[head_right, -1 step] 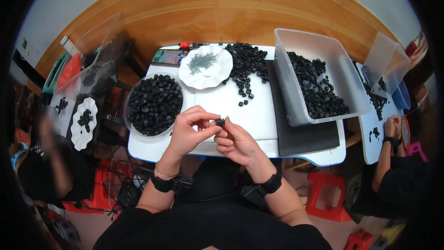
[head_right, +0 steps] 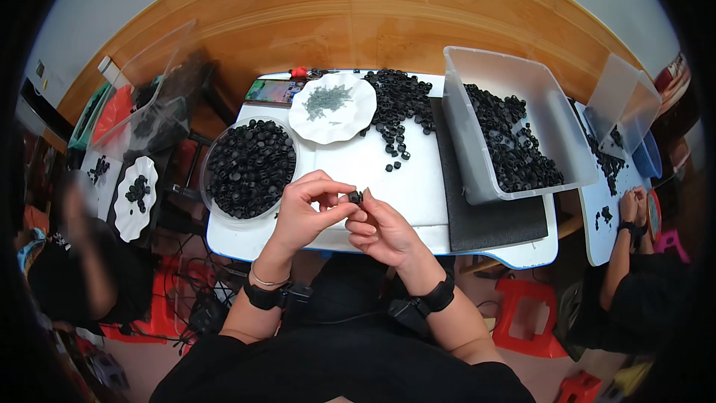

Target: Manually assembling small black plastic components by inserting metal pins or parts into them.

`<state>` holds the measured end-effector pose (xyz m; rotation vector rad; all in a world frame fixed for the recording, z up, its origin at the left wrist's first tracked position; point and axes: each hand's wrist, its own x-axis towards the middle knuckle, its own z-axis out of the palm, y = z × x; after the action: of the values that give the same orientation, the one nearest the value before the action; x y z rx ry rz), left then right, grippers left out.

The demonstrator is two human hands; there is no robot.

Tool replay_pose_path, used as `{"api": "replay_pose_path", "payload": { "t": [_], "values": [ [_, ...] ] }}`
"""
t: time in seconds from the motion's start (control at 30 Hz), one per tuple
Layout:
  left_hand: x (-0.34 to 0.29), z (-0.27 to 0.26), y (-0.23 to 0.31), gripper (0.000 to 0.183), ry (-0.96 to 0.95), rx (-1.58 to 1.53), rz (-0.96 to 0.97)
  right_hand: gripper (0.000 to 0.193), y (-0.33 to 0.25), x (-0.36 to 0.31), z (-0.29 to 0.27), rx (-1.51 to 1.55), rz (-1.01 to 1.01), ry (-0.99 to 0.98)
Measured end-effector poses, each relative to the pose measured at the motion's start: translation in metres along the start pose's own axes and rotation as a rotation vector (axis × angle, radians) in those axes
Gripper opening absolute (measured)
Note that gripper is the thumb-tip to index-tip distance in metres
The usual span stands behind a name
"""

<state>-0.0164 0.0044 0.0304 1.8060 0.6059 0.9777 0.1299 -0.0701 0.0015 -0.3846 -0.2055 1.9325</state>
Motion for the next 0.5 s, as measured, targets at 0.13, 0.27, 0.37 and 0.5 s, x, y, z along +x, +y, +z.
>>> {"api": "replay_pose_path", "payload": {
  "t": [0.13,0.27,0.37,0.5],
  "values": [
    [-0.0014,-0.0024,0.0036,0.02,0.0,0.051,0.028,0.035,0.0005,0.0007,-0.0024,-0.039,0.004,-0.028],
    [-0.0053,-0.0046,0.0037,0.02,0.0,0.059,0.059,0.033,0.0027,0.0004,0.0054,-0.183,-0.05,0.014],
    [-0.0064,-0.0045,0.0029,0.025,-0.008,0.084,0.102,0.033,0.0049,-0.0009,0.0057,-0.32,-0.127,0.018],
    [-0.0063,-0.0057,0.0088,0.024,-0.025,0.144,0.128,0.037,0.007,-0.0018,0.0066,-0.429,-0.2,0.001]
  ]
}}
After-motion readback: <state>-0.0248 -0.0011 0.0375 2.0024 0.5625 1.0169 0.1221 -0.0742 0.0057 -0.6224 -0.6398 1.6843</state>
